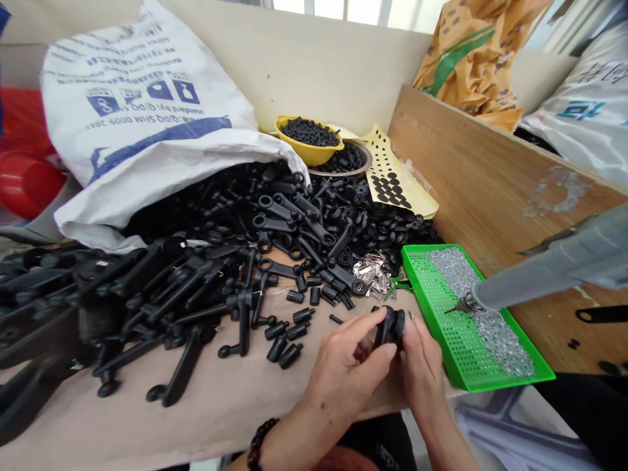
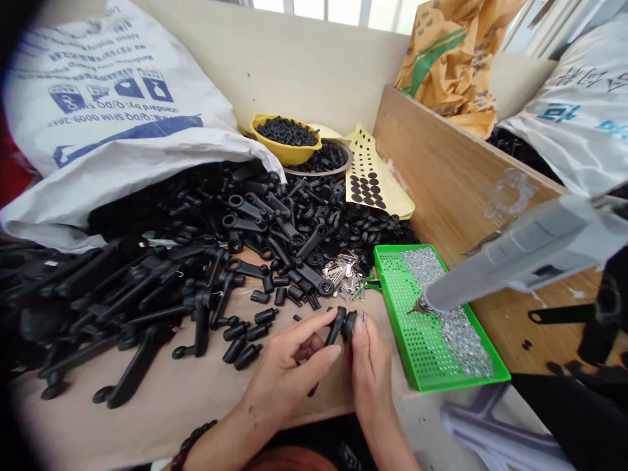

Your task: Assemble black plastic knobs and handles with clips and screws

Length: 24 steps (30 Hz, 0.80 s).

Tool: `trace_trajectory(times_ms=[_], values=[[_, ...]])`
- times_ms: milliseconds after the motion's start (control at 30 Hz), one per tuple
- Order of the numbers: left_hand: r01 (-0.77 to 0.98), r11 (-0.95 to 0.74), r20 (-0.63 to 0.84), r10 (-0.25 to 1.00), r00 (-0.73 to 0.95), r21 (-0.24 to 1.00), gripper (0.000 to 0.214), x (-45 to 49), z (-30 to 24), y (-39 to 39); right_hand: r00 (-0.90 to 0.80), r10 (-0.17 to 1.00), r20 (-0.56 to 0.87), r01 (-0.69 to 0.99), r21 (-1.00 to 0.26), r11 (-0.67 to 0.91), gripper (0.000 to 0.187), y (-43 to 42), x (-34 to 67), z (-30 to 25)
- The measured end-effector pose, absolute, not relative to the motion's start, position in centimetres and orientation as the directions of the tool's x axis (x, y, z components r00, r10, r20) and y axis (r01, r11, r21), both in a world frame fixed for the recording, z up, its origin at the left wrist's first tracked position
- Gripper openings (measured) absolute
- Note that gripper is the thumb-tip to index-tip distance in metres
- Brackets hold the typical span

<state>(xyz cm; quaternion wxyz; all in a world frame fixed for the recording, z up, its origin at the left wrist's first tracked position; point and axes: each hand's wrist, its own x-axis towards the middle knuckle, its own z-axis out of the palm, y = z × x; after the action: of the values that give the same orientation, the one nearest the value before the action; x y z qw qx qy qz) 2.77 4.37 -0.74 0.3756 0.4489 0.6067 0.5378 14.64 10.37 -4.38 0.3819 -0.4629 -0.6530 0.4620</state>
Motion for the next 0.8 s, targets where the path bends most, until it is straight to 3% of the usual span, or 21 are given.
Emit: trace_trajectory(times_ms=[333, 500, 633, 800], values=[[-0.021, 0.149, -0.15, 0.959, -0.24, 0.989, 0.045, 2.2, -0.7, 4.3, -0.356, 0.898, 0.26, 0.455, -0.791, 0.409, 0.031, 10.5, 15.3, -4.7], [-0.034, 0.166, -0.169, 0.951, -0.259, 0.986, 0.048, 2.4, -0.9, 4.4, -0.371, 0.883, 0.287, 0.485, -0.751, 0.448, 0.03, 10.6, 15.5, -4.7], [0.029, 0.114, -0.101, 0.956, -0.277, 0.993, 0.045, 2.7, -1.1, 4.4, -0.336, 0.921, 0.197, 0.45, -0.826, 0.341, 0.033, 10.6, 15.4, -4.3], [0.216, -0.035, 0.102, 0.947, -0.303, 0.976, 0.038, 2.8, -1.5, 4.4, -0.289, 0.956, -0.052, 0.22, -0.975, 0.013, 0.038, 10.3, 14.9, -4.1]])
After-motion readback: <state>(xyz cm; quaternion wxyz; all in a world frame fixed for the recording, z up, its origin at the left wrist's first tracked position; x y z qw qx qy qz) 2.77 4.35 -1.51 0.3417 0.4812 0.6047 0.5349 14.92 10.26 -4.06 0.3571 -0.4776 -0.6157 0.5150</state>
